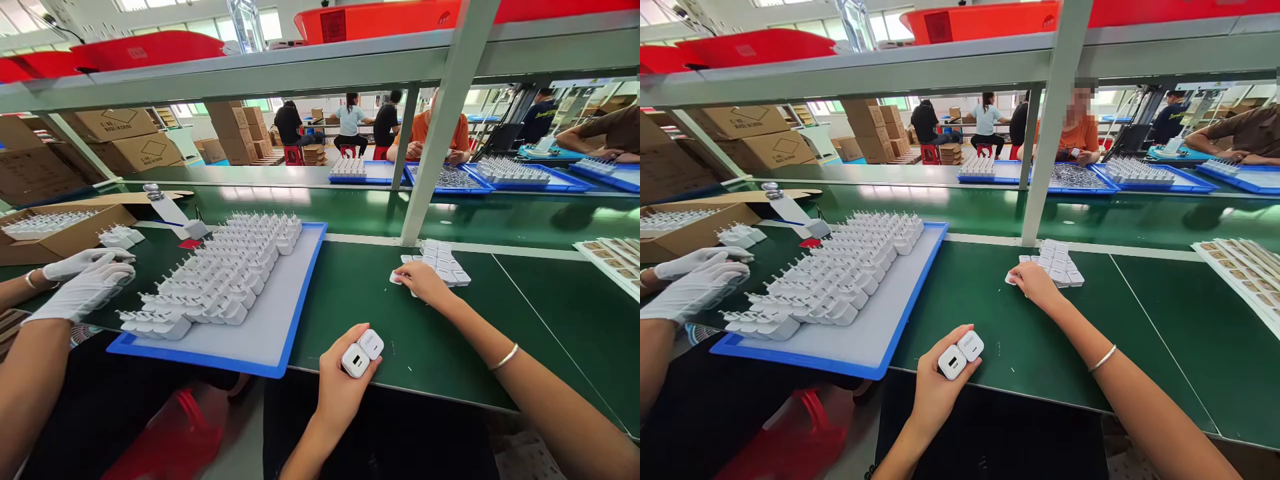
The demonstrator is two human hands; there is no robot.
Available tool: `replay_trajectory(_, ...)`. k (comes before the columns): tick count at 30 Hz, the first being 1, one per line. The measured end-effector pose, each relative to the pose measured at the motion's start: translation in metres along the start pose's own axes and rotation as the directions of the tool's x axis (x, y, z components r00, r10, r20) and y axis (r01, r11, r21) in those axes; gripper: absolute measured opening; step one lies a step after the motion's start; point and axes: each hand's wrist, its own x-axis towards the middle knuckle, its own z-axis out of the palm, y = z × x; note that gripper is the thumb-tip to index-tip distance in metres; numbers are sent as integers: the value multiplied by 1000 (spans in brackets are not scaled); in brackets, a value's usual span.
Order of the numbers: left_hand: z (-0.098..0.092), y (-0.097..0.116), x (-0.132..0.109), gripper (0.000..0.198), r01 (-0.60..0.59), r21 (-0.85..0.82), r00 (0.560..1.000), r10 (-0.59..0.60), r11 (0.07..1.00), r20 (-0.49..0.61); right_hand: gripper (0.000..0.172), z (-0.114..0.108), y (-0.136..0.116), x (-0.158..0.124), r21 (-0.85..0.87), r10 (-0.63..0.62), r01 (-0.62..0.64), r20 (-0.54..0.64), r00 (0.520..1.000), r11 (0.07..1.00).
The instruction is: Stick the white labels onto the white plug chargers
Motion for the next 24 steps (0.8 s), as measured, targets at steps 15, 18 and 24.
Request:
replay_trajectory(15, 0, -1, 2, 41, -6, -19, 1000, 6, 1000, 5, 20, -6, 8, 12, 118, 40, -46, 58, 998, 992)
replay_trajectory(18, 0, -1, 1, 42, 0, -17, 1000, 0, 1000, 11, 20, -8, 10, 12, 119, 44, -49, 49, 998, 992)
replay_trajectory(24, 0, -1, 2, 42, 3, -10, 1000, -3, 1000, 17, 21, -13, 8, 14, 47, 51, -53, 30, 998, 997)
